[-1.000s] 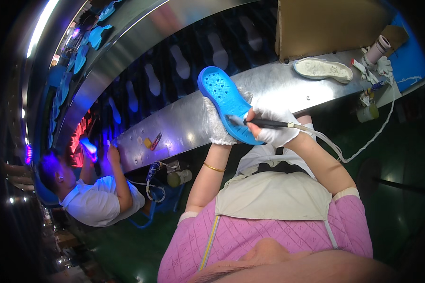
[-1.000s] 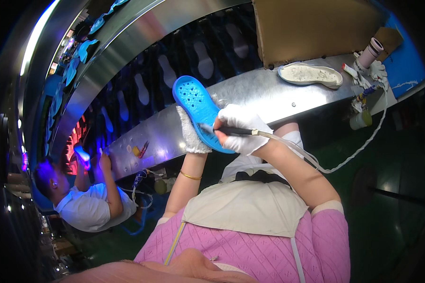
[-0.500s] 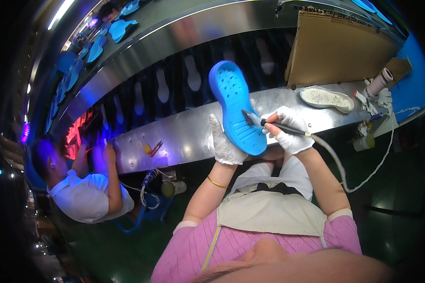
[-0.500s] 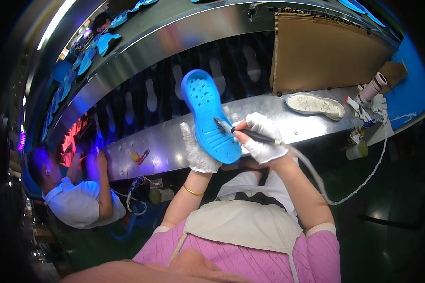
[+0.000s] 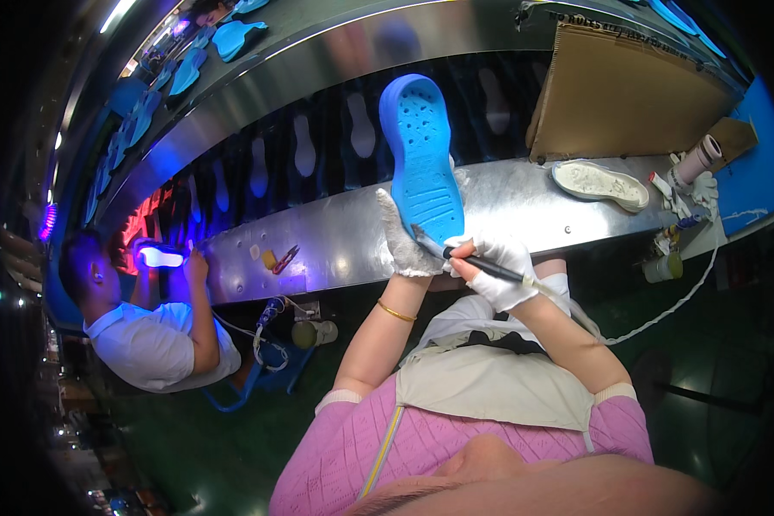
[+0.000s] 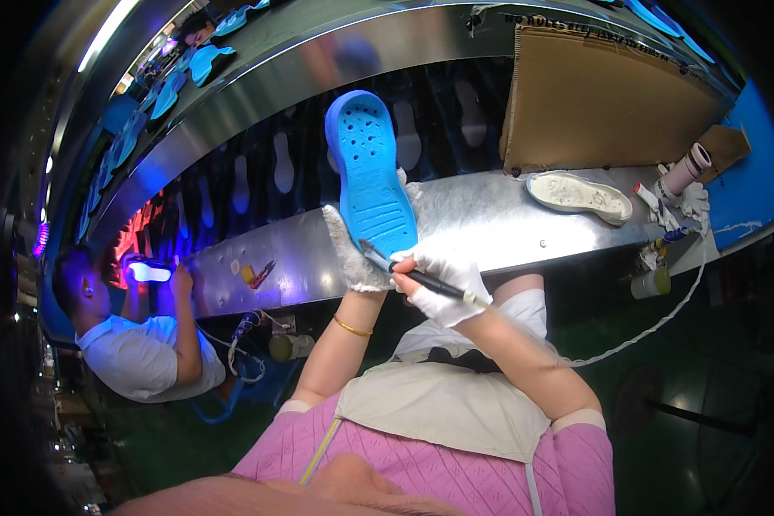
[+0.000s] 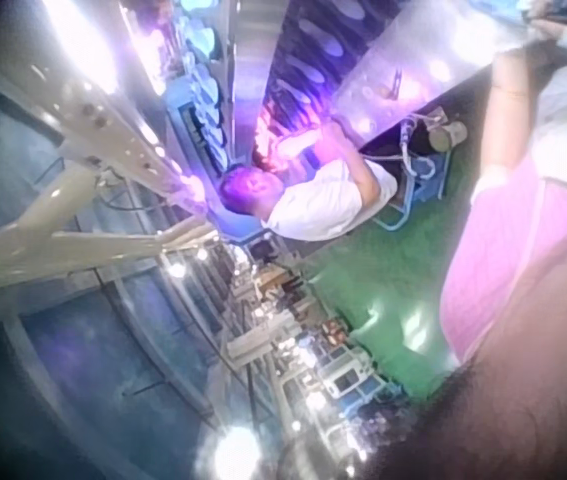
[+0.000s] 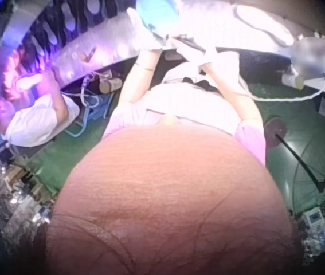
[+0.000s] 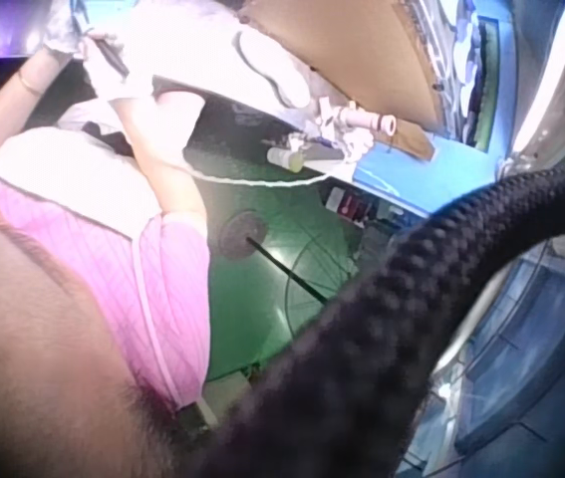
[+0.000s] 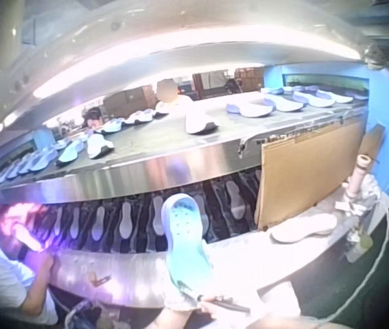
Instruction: The person takes shoe soles, applies adhesive to their surfaces using a handheld brush applicator, and places the soles onto a conveyor belt.
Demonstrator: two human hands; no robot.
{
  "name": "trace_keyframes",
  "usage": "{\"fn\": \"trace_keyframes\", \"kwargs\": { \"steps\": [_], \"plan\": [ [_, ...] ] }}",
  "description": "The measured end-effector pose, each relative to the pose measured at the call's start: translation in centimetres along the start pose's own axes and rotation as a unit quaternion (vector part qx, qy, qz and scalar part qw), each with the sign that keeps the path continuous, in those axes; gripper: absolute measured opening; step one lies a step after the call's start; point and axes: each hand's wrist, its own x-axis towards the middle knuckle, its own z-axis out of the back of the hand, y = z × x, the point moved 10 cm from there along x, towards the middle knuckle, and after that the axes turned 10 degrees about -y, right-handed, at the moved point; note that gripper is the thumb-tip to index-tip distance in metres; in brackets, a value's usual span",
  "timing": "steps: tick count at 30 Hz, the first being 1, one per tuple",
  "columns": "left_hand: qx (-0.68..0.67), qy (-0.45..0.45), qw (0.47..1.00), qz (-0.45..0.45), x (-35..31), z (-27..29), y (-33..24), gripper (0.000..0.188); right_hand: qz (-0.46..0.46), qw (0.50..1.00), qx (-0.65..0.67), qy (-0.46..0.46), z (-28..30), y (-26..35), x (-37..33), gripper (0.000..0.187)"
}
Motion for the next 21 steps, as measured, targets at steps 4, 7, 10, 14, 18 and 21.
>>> {"fn": "trace_keyframes", "kwargs": {
  "steps": [4, 7, 10, 14, 18, 21],
  "plan": [
    [-0.042, 0.005, 0.999, 0.003, 0.1, -1.7, -0.6, 0.083, -0.235, 0.962, 0.135, -0.023, 1.9, -4.2, 1.1, 0.014],
    [-0.129, 0.052, 0.989, 0.046, -0.1, -2.7, -0.9, 0.083, -0.165, 0.981, 0.088, -0.050, 1.9, -4.7, 1.3, 0.011],
    [0.012, 0.022, 1.000, -0.002, 0.5, -1.8, -2.0, 0.085, -0.112, 0.993, 0.008, 0.028, -0.2, -2.4, 0.4, 0.011],
    [0.012, 0.028, 0.999, 0.031, 0.4, -2.2, -1.8, 0.087, -0.162, 0.978, 0.131, -0.008, 1.4, -2.7, 1.9, 0.011],
    [0.001, 0.036, 0.997, 0.066, 1.1, -2.7, -2.2, 0.085, -0.112, 0.992, 0.010, 0.049, 0.4, -2.2, 1.4, 0.010],
    [0.002, 0.040, 0.994, 0.102, 1.3, -2.5, -2.6, 0.083, -0.231, 0.966, 0.067, 0.099, -0.1, -5.0, -0.4, 0.012]
  ]
}}
